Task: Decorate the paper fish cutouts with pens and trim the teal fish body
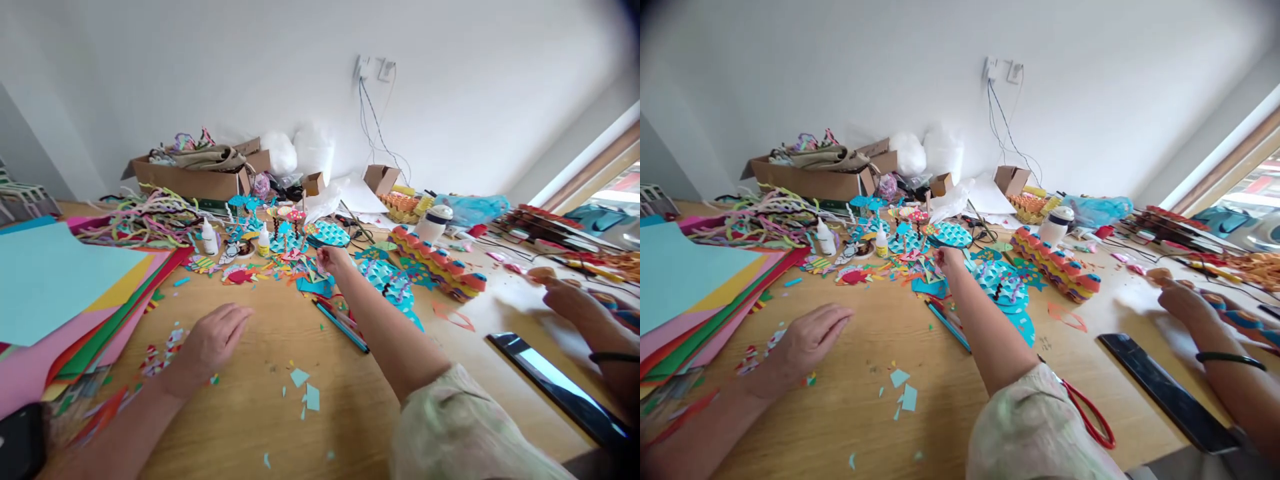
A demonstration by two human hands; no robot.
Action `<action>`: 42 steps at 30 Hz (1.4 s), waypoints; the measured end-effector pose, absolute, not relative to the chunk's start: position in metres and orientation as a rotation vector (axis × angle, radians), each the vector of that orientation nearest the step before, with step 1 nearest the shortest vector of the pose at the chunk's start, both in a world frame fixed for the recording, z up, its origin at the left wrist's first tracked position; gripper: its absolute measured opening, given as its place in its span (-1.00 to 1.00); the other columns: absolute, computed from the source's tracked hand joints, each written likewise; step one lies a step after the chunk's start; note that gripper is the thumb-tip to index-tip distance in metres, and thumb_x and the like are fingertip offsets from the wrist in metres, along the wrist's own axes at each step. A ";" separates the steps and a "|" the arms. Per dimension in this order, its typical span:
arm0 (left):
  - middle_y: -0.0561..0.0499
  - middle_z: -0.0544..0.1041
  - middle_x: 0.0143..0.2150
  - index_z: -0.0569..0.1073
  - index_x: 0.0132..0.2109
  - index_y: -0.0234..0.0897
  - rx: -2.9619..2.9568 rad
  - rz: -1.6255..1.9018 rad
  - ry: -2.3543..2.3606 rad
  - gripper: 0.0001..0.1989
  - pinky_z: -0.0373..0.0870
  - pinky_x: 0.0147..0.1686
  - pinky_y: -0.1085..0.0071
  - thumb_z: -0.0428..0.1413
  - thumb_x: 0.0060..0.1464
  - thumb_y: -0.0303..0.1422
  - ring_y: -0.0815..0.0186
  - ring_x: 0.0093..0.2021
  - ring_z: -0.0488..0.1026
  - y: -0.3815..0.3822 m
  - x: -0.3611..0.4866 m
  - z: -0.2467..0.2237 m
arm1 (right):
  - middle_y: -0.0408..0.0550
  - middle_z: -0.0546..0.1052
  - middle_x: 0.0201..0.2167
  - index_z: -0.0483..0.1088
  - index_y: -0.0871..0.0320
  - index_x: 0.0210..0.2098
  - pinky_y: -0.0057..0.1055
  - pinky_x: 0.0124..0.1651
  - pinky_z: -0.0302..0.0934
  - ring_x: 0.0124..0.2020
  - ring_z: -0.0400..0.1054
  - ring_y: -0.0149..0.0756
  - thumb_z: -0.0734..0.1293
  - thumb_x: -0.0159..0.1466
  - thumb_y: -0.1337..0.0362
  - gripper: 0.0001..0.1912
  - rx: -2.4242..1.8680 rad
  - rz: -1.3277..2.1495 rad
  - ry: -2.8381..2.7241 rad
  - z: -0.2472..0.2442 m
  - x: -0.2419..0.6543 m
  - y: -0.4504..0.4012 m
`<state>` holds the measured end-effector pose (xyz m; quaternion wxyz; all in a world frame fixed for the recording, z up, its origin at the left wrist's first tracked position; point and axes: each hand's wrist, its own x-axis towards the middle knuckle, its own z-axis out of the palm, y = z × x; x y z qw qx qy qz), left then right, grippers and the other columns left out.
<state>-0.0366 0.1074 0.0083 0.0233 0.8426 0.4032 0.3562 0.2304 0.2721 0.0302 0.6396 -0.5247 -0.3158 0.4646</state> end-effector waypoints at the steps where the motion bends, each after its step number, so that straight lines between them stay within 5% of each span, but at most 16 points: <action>1: -0.09 0.56 -0.27 0.48 -0.19 -0.27 2.616 1.095 1.237 -0.73 0.41 -0.18 0.34 -0.12 0.16 -0.41 0.25 -0.24 0.48 0.107 -0.037 0.008 | 0.02 0.38 -0.04 0.28 0.21 0.00 -0.18 -0.12 0.29 -0.12 0.34 -0.24 0.24 0.28 0.21 -0.67 -1.236 1.128 -0.775 0.034 0.227 0.261; 5: -0.10 0.53 -0.27 0.47 -0.22 -0.30 2.665 1.040 1.175 -0.74 0.39 -0.20 0.34 -0.11 0.17 -0.38 0.25 -0.26 0.46 0.106 -0.037 0.004 | -0.10 0.47 -0.53 0.39 0.27 -0.35 -0.53 -0.54 0.19 -0.58 0.31 -0.45 0.31 0.14 0.42 -0.94 -1.276 1.274 -1.050 0.047 0.217 0.208; 9: -0.06 0.48 -0.28 0.44 -0.23 -0.27 2.722 0.862 1.069 -0.76 0.35 -0.19 0.36 -0.13 0.19 -0.41 0.27 -0.24 0.40 0.095 -0.023 0.002 | -0.22 0.40 -0.73 0.35 0.21 -0.55 -0.61 -0.63 0.04 -0.71 0.23 -0.50 0.31 0.00 0.50 -0.91 -1.263 1.356 -1.535 0.052 0.214 0.150; 16: -0.03 0.44 -0.29 0.42 -0.27 -0.29 2.695 0.400 1.024 -0.79 0.31 -0.22 0.38 -0.08 0.10 -0.56 0.27 -0.22 0.37 0.069 0.014 0.016 | -0.15 0.47 -0.55 0.43 0.16 -0.49 -0.52 -0.50 -0.06 -0.54 0.23 -0.46 0.28 0.01 0.45 -0.89 -1.526 0.719 -2.429 0.046 0.220 0.071; 27: -0.01 0.48 -0.25 0.43 -0.28 -0.25 2.529 0.188 1.113 -0.84 0.30 -0.22 0.41 0.01 0.01 -0.54 0.25 -0.19 0.41 0.068 0.039 0.020 | -0.01 0.48 -0.33 0.42 0.20 -0.34 -0.46 -0.36 -0.03 -0.34 0.29 -0.33 0.25 0.06 0.41 -0.82 -1.694 0.676 -2.503 0.043 0.209 0.034; 42: 0.03 0.46 -0.35 0.40 -0.41 -0.25 2.422 0.151 1.105 -0.86 0.23 -0.33 0.46 -0.03 -0.04 -0.52 0.30 -0.30 0.37 0.073 0.045 0.025 | -0.09 0.45 -0.41 0.39 0.18 -0.41 -0.49 -0.39 -0.06 -0.39 0.23 -0.38 0.22 0.01 0.44 -0.83 -1.660 0.685 -2.413 0.030 0.211 0.030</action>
